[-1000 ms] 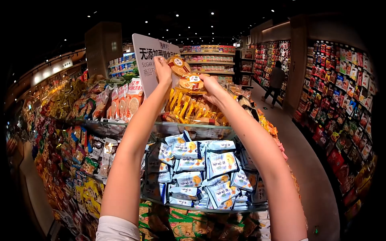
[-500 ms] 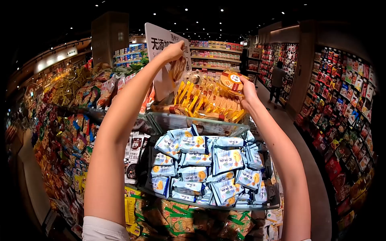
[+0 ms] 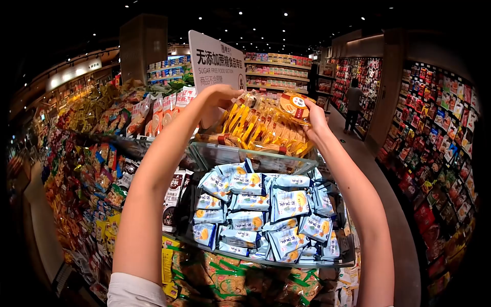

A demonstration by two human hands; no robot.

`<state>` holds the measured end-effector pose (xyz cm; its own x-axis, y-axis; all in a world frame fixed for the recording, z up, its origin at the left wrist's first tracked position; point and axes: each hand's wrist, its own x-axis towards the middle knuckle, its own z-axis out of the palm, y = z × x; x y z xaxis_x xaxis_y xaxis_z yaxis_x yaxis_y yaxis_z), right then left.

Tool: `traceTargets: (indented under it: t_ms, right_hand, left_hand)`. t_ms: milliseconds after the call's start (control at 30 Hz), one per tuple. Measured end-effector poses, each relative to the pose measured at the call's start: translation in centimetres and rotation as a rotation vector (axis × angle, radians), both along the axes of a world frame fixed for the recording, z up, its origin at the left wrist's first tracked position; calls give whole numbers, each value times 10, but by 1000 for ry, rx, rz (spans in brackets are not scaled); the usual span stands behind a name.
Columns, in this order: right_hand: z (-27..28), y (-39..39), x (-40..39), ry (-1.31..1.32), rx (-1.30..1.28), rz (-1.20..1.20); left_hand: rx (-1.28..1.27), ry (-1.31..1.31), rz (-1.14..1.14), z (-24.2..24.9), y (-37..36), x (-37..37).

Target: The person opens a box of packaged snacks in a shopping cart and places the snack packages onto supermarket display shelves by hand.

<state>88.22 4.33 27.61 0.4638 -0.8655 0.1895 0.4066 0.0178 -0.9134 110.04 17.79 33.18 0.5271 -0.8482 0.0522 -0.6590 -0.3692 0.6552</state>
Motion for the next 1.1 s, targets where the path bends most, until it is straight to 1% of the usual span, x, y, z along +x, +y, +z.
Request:
traceTargets:
  t_ms: [67,100,133,200,233,267,300,367,400,467,500,567,600,667,733,800,867,933,967,1000,1067,1100]
  right_hand:
    - [-2,-4,1,-16,-4,6]
    - [-4,-3,2,-31,-12,13]
    - [0,11,-4,-109,12,95]
    - [3,21,-8,-128,14,98]
    - [0,12,-5,-89,4,71]
    - [-3,2,-2,-51,-6,43]
    - [-3,1,-4,-44,4,56]
    - [-2,0,-5,-47,2,55]
    - [-4,0,-4,-49,5,56]
    - [-5,0,-3,-63,11,52]
    - [-3,5,-4,-52,9,27]
    - [-1,11,-9,-46,10,-2]
    - [0,13,-11,-27,-3,14]
    - [1,15,-13,-13,-8,34]
    - [0,18,-11,-106,-5,89]
    - [-1,19,-10,-138,-1,111]
    - [0,19,-10,-171,-6,130]
    - [0,18,-10,-123,-21,92]
    - [-1,17,-10,-121,-24,92]
    - [-1,18,-10,-107,-24,80]
    - [1,18,-10,-96,-29,68]
    - [5,26,-14,-75,-40,65]
  left_hand:
    - [-40,223,-114,-21,-11,29]
    - [-17,372,-195,-35,-20,53]
    - [-16,372,-189,-37,-16,51]
    - [-142,353,-2,-49,-9,40]
    - [-175,399,-83,-41,7,9]
    - [-180,401,-87,-38,5,10]
    - [8,385,-133,-30,1,13]
    - [286,349,-101,-18,-7,17]
    - [287,349,-100,-17,-11,18]
    - [382,364,-56,-17,-18,19]
    - [382,364,-56,-18,-14,11]
    - [188,302,102,-21,-1,-11]
    - [119,288,114,-21,0,-12]
    - [21,332,63,-26,0,-9]
    - [-37,396,2,-27,3,-4]
    - [-54,454,-40,-30,6,1]
    - [-29,475,-54,-32,6,3]
    - [69,436,-30,-29,5,-1]
    - [169,393,-3,-28,5,-3]
    - [169,392,-4,-27,1,-4]
    - [289,263,107,-24,-8,-1]
    - [270,315,66,-20,-4,-5]
